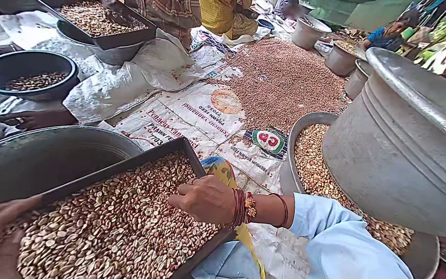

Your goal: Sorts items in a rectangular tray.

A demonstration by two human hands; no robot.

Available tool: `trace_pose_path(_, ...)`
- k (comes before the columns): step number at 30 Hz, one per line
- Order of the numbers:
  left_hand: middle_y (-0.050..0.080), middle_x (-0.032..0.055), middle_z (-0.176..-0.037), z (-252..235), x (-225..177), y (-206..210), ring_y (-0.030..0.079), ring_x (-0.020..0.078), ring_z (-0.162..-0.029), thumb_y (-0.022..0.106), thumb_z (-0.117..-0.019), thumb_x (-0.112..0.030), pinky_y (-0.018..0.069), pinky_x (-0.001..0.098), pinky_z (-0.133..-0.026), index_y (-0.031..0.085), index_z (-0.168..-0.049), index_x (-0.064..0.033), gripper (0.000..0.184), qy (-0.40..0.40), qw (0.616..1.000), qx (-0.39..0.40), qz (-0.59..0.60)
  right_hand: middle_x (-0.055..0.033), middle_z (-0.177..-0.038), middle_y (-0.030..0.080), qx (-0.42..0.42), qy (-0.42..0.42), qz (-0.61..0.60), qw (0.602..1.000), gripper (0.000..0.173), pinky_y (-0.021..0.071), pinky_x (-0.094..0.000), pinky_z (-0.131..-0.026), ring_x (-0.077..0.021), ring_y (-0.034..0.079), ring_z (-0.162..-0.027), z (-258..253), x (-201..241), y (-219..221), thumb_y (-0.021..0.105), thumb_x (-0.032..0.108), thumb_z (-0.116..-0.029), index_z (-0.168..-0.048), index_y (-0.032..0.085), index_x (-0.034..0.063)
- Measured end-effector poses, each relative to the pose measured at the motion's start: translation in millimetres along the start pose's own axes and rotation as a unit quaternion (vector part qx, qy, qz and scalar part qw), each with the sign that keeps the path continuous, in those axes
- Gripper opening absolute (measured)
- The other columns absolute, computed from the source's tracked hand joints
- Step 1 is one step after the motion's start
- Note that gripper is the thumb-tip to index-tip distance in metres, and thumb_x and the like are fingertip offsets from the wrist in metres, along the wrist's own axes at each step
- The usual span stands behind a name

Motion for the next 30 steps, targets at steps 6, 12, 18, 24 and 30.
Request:
trace_pose_path(6,0.065,0.0324,-0.125,50,-31,47,0.068,0.0516,-0.105,0.048,-0.1048,-0.001,0.0530,0.0674,-0.089,0.056,-0.142,0.0054,0.038,0.131,0.880,0.447,0.089,-0.0117,-0.082,0.069,0.011,0.009,0.014,1.000,0.016,0.0528,-0.0402,-0.056,-0.0280,0.069,-0.069,3,-1,0,0.060,0.011,-0.0992,-0.104,0.074,0.0064)
trace_pose_path(12,0.065,0.0320,-0.111,63,-28,106,0.065,0.0507,-0.103,0.056,-0.0960,0.004,0.0525,0.0651,-0.086,0.071,-0.126,-0.0008,0.034,0.110,0.899,0.415,0.084,-0.0120,-0.080,0.068,0.015,0.009,0.003,1.000,0.015,0.0522,-0.0405,-0.055,-0.0283,0.069,-0.067,5,4,0,0.061,0.012,-0.0985,-0.102,0.073,0.0061)
trace_pose_path(18,0.051,0.0386,-0.138,38,11,76,0.055,0.0613,-0.119,0.064,-0.0918,-0.007,0.0471,0.0740,-0.091,0.049,-0.151,-0.0013,0.061,0.048,0.986,0.158,-0.031,-0.0126,-0.084,0.071,0.009,0.028,0.000,1.000,0.016,0.0549,-0.0420,-0.058,-0.0293,0.071,-0.071,8,-1,-2,0.060,0.014,-0.1000,-0.103,0.074,0.0059)
trace_pose_path(24,0.065,0.0214,-0.128,53,31,31,0.070,0.0376,-0.103,0.054,-0.0996,-0.033,0.0590,0.0565,-0.078,0.064,-0.138,-0.0096,0.046,0.003,0.999,0.043,-0.006,-0.0122,-0.086,0.072,0.012,0.043,-0.043,0.998,0.015,0.0568,-0.0467,-0.058,-0.0298,0.072,-0.072,11,-11,-6,0.064,0.018,-0.0978,-0.103,0.074,0.0077)
trace_pose_path(30,0.069,-0.0020,-0.128,76,-19,-45,0.070,0.0102,-0.104,0.064,-0.1011,-0.035,0.0604,0.0259,-0.090,0.053,-0.148,-0.0201,0.051,0.050,0.959,0.041,0.277,0.0058,-0.138,0.062,-0.049,0.067,-0.327,0.941,0.077,0.0619,-0.0269,-0.086,-0.0098,0.067,-0.113,17,9,-70,0.071,0.055,-0.0916,-0.153,0.036,0.0270)
Point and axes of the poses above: each hand's wrist, its own z-axis away from the middle knuckle, its own y-axis out of the palm, x = y × z, the point moved 1 cm from there along -z, towards the middle knuckle
